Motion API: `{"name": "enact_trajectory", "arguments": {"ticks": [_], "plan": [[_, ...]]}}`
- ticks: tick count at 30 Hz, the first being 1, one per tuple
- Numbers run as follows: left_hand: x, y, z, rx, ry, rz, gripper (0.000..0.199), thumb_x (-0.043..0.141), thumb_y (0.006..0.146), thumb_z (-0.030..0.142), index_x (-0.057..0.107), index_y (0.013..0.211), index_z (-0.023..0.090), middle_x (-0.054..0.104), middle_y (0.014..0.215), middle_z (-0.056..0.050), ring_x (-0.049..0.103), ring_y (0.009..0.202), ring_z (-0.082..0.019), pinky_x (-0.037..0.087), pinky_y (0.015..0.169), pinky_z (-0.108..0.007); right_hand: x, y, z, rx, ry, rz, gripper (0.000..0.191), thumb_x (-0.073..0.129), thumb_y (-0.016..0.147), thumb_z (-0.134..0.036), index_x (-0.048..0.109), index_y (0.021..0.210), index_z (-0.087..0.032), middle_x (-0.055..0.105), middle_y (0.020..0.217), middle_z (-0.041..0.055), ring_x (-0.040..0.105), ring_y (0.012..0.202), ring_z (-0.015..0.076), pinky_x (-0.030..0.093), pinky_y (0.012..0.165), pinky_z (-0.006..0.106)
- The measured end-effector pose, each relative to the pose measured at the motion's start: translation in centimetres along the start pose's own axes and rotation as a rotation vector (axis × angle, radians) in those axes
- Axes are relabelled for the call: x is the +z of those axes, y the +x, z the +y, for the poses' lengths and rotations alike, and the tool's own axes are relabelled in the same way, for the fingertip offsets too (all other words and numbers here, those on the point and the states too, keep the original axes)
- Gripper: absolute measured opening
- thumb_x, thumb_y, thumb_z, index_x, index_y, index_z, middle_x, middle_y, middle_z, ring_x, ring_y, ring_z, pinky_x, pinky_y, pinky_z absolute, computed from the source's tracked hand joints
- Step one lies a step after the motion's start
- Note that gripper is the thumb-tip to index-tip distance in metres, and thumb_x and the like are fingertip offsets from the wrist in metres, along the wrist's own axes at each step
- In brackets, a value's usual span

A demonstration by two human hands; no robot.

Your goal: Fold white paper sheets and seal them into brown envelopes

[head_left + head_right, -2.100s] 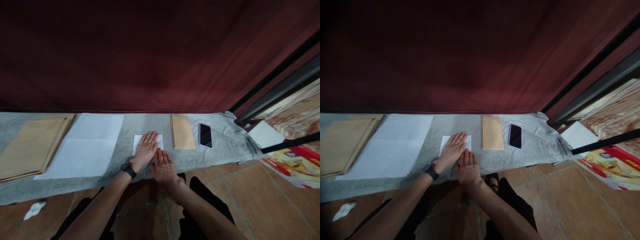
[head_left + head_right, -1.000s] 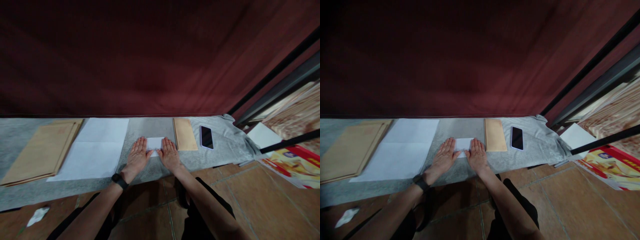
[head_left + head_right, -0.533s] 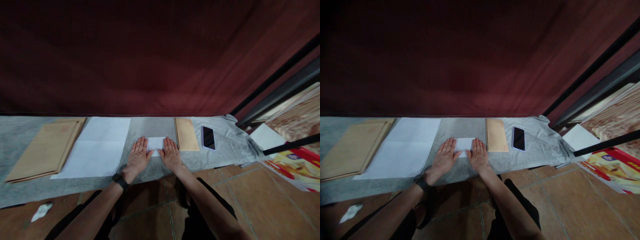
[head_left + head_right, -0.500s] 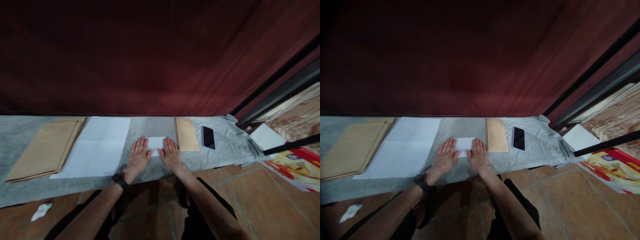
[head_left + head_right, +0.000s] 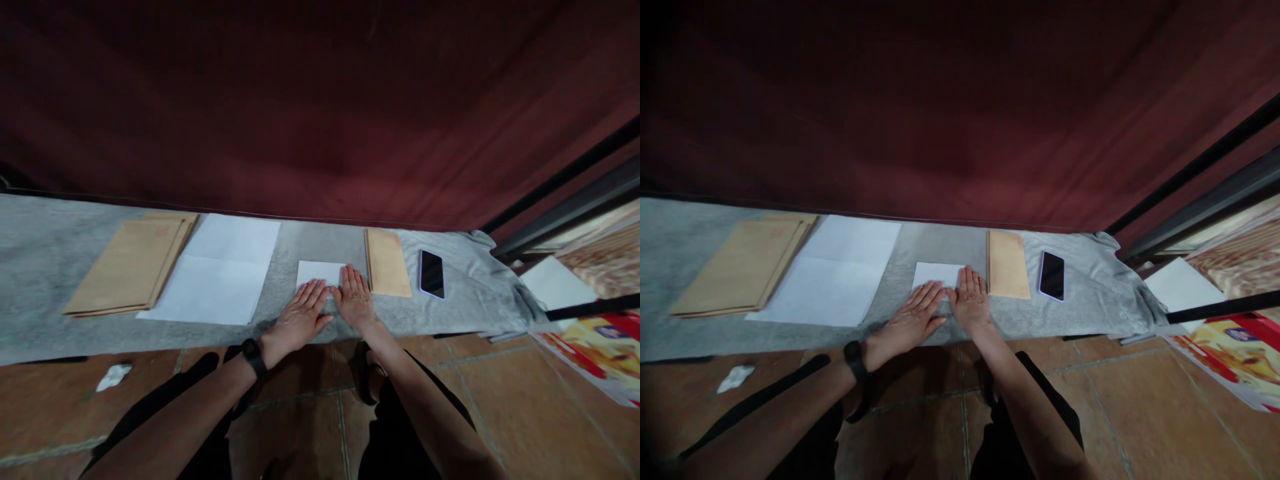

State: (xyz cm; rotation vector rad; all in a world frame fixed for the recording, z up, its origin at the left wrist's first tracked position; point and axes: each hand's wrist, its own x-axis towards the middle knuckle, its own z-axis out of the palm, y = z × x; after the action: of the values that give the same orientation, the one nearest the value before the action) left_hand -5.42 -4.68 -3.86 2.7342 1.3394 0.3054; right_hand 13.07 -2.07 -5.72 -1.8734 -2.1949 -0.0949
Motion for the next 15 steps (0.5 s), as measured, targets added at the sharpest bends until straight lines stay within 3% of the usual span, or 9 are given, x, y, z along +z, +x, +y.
{"name": "enact_trajectory", "arguments": {"ticks": [8, 15], "plan": [[-0.9, -0.7, -0.1, 0.003, -0.03, -0.061, 0.072, 0.035, 0.099, 0.062, 0.03, 0.156, 0.019, 0.022, 0.166, -0.015, 0.015, 0.154, -0.029, 0.012, 0.124, -0.048, 0.8, -0.4, 0.7, -0.035, -0.024, 0.052, 0.065, 0.031, 0.105, -0.045, 0.031, 0.154, -0.002, 0.037, 0.157, 0.0227, 0.036, 0.146, 0.0314, 0.029, 0.116, 0.049], [-1.1, -1.1, -0.1, 0.044, -0.035, -0.04, 0.078, 0.039, 0.095, 0.069, 0.028, 0.157, 0.024, 0.018, 0.167, -0.015, 0.016, 0.154, -0.033, 0.008, 0.123, -0.05, 1.1, -0.6, 1.0, -0.052, -0.054, 0.061, 0.061, 0.028, 0.105, -0.038, 0.031, 0.155, -0.003, 0.038, 0.158, 0.0211, 0.037, 0.145, 0.0302, 0.029, 0.117, 0.048]]}}
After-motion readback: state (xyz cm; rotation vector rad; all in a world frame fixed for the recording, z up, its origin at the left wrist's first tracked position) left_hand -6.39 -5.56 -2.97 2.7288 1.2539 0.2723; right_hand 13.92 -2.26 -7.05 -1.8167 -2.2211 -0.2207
